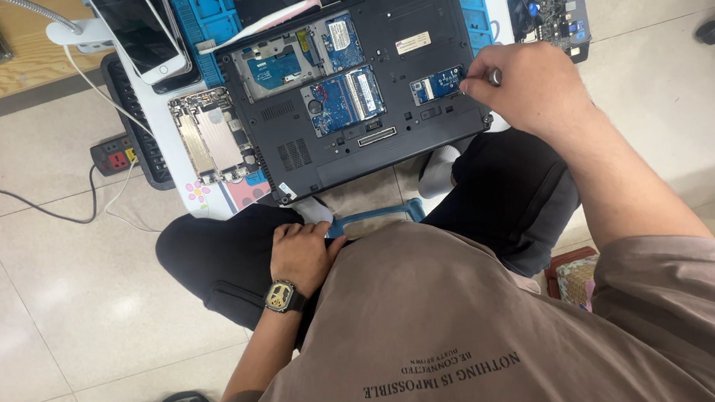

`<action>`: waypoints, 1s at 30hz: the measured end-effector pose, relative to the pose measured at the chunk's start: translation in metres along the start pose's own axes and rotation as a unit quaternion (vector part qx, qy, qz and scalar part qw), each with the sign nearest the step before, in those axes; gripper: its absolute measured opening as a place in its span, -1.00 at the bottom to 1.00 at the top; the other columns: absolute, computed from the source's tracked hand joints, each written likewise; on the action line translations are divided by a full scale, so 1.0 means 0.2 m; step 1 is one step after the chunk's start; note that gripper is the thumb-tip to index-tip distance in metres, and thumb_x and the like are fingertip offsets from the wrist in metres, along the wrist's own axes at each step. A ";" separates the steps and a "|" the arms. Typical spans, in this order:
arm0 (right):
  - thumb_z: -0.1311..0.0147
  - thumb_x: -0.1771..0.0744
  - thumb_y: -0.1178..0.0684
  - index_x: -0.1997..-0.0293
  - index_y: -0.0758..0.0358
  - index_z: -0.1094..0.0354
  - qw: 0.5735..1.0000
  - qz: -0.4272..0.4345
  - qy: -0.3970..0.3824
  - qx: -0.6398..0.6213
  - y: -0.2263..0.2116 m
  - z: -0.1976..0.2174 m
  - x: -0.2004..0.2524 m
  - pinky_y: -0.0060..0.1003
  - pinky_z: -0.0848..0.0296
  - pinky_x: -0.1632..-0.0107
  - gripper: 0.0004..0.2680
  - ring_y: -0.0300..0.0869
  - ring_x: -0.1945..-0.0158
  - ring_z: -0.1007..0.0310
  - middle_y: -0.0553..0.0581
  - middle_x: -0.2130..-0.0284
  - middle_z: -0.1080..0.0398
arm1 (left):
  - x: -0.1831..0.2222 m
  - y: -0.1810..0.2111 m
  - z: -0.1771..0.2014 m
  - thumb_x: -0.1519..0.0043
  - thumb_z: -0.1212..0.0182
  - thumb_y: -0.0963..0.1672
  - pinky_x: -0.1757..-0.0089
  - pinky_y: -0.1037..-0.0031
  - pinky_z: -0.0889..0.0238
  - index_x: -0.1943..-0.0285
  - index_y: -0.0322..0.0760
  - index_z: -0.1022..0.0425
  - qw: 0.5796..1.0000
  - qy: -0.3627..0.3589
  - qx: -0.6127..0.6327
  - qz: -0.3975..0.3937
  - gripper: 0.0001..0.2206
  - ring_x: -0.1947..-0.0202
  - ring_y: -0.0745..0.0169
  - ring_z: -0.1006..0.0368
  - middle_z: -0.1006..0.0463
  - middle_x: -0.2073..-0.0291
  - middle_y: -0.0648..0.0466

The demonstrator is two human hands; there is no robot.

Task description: The person uses a screwdriver to remove screws from the back panel of a disassembled laptop. They then use a metal prying tool to carefully lift and separate the laptop's casing from the internal components.

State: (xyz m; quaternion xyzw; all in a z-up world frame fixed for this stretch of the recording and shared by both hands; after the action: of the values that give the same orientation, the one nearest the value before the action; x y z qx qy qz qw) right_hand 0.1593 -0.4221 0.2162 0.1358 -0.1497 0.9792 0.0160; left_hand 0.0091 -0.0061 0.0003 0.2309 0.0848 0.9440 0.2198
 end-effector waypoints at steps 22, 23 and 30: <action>-0.39 -0.38 0.05 -0.09 0.03 -0.71 0.997 0.052 -0.019 0.058 0.03 -0.06 0.00 0.10 -0.72 0.07 -0.83 0.19 0.06 -0.76 0.15 0.09 -0.72 | 0.00 -0.01 0.01 -0.51 -0.02 0.27 -0.31 -0.02 -0.20 -0.27 0.02 -0.62 1.000 -0.028 0.010 -0.002 -0.49 -0.13 -0.09 -0.67 -0.79 0.04 0.01; -0.29 -0.47 -0.12 -0.10 0.09 -0.72 0.998 0.031 -0.024 0.052 0.01 -0.04 0.01 0.04 -0.71 0.14 -0.81 0.20 0.11 -0.76 0.21 0.18 -0.71 | 0.00 -0.01 0.01 -0.51 -0.03 0.27 -0.30 -0.02 -0.21 -0.27 0.03 -0.62 1.000 -0.024 0.009 -0.002 -0.50 -0.13 -0.08 -0.67 -0.79 0.05 0.02; -0.38 -0.37 0.14 -0.09 0.08 -0.73 0.998 0.067 -0.012 0.016 0.01 -0.05 0.00 -0.03 -0.72 0.19 -0.81 0.17 0.12 -0.75 0.22 0.05 -0.70 | 0.00 -0.01 0.00 -0.51 -0.04 0.26 -0.28 -0.02 -0.23 -0.25 0.02 -0.63 1.000 -0.008 0.004 -0.008 -0.51 -0.10 -0.09 -0.68 -0.79 0.07 0.01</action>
State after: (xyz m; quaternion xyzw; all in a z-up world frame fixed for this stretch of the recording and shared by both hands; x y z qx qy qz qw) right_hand 0.1559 -0.4209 0.2057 0.1379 -0.1425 0.9787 -0.0535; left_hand 0.0095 -0.0049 0.0009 0.2389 0.0885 0.9400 0.2268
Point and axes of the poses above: each hand's wrist, its own x-axis away from the middle knuckle, its own z-axis out of the back of the hand, y = z × x, the point moved 1 cm from there along -x, towards the middle knuckle
